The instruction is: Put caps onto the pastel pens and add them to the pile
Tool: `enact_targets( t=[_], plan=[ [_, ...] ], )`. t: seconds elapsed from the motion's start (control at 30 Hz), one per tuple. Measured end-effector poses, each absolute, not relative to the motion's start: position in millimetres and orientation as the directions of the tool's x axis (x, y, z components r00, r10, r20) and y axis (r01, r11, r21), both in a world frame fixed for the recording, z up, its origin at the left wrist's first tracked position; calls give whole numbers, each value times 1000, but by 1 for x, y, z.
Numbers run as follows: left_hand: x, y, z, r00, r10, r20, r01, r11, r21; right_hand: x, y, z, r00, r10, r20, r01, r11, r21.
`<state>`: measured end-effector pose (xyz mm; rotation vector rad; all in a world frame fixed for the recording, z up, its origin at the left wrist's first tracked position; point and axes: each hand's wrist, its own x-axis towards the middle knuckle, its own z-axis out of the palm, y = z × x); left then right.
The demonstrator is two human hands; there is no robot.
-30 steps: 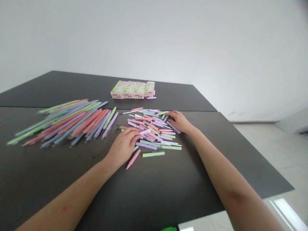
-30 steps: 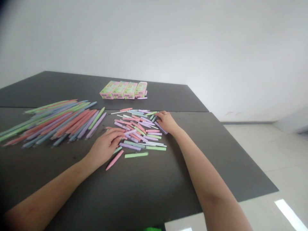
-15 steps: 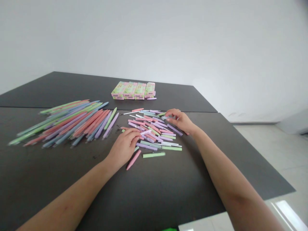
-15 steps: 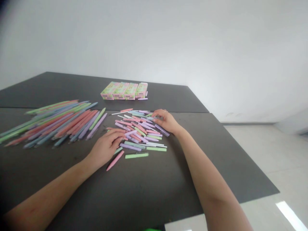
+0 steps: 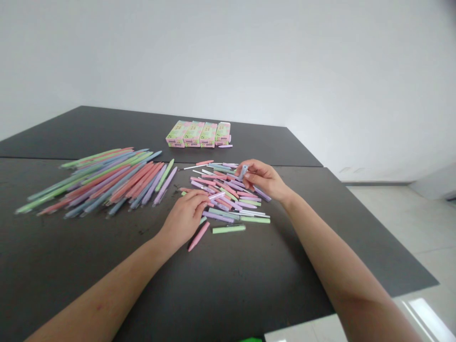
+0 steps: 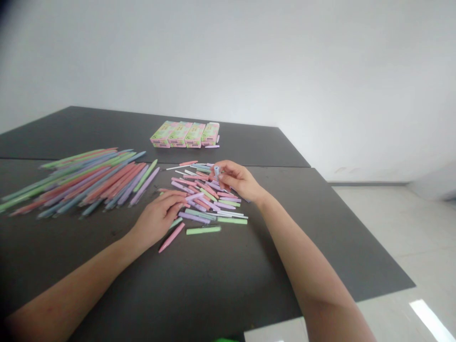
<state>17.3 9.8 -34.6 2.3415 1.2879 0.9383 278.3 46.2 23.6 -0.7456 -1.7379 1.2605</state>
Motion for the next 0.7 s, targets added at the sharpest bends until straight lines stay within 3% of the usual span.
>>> enact_targets(
  t=[0.5, 0.7],
  plan=[
    [18, 10, -33, 380, 831, 407, 629, -555, 545, 274, 46, 20, -448, 873, 191, -70, 179, -981],
    [18, 9, -32, 378, 829, 413, 626, -557, 546, 275, 49, 23, -226, 939, 260, -107, 242, -964]
  ],
)
